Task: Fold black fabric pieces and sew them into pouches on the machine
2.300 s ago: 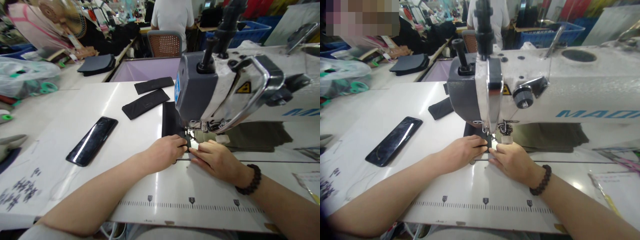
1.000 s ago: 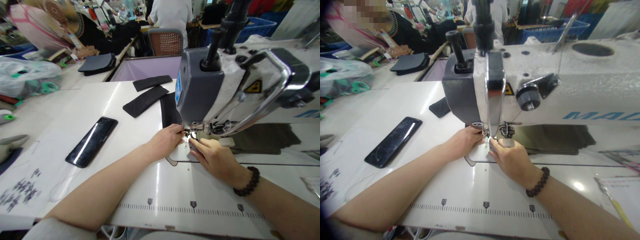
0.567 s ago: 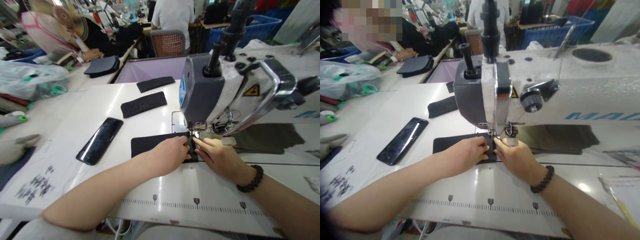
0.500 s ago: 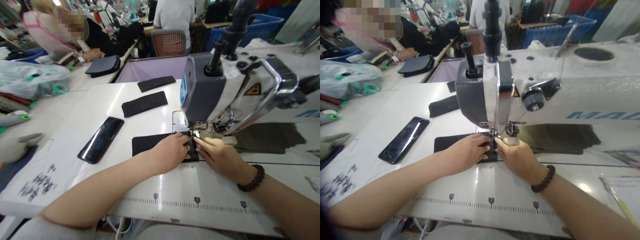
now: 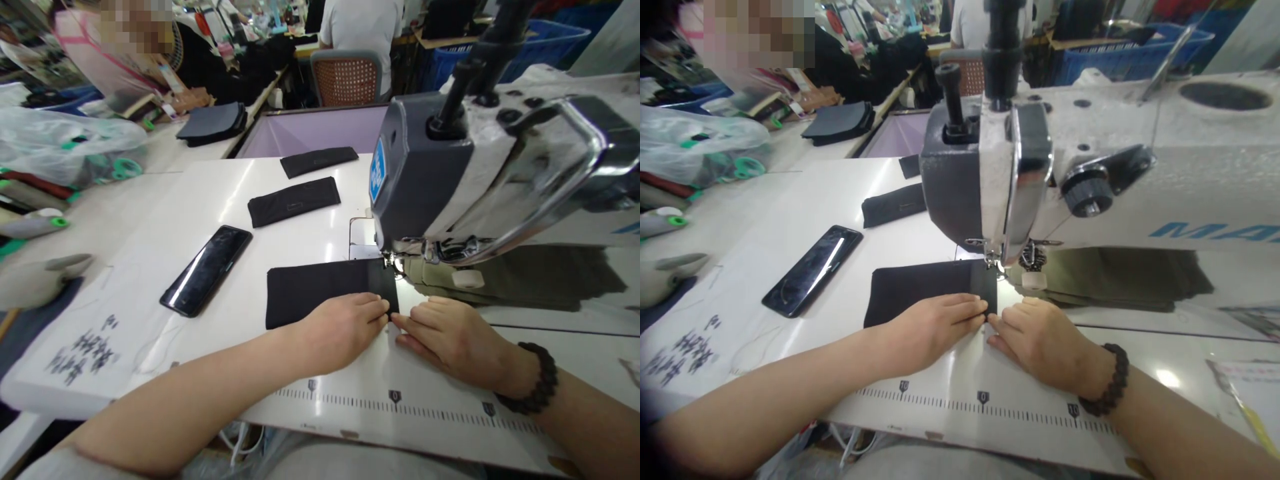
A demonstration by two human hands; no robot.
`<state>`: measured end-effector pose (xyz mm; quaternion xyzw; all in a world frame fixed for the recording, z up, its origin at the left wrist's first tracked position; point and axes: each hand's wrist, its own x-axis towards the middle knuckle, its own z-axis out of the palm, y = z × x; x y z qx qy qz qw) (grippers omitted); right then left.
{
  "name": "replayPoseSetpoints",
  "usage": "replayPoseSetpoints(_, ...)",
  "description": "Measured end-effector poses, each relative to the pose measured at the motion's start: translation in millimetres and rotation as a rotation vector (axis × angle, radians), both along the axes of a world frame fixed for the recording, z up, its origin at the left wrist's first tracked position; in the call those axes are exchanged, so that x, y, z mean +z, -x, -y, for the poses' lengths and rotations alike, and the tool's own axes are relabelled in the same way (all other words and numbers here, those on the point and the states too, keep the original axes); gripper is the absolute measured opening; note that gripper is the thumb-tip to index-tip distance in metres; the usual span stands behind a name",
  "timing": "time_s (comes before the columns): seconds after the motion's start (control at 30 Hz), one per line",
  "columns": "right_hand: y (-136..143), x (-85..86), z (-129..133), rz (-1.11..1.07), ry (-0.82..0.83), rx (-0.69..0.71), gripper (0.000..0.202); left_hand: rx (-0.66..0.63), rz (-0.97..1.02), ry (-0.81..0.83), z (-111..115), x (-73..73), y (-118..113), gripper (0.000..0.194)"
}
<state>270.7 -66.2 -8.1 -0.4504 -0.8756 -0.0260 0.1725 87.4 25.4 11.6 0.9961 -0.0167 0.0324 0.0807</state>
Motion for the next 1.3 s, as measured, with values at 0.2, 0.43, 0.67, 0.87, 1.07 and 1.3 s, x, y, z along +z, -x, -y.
replayPoseSetpoints(0.2,-1.6,-2.3,-3.0,0.027,0.014,-0.089,0.028,0.038,-0.018,-0.005,-6.7,-4.5,-1.8,0.031)
replayPoseSetpoints(0.43,-3.7,-8.1,-9.5,0.039,0.069,-0.23,0.033,0.058,-0.036,-0.019,-23.8,-9.4,-11.1,0.03)
replayPoseSetpoints(0.67,-1.7,-9.2,-13.7,0.086,0.14,-0.362,0.036,0.119,-0.066,0.0,-41.8,-6.3,-20.4,0.024)
replayPoseSetpoints(0.87,-1.5,-8.2,-14.2,0.086,0.145,-0.36,0.036,0.161,-0.016,-0.003,-52.7,-9.7,-28.0,0.022)
replayPoseSetpoints(1.07,-1.3,-8.7,-14.0,0.074,0.155,-0.373,0.033,0.178,-0.024,-0.04,-52.9,-11.0,-29.2,0.02)
replayPoseSetpoints(1.3,-0.4,-9.3,-14.5,0.059,0.147,-0.371,0.033,0.27,-0.105,-0.116,-38.3,-11.1,-30.0,0.026)
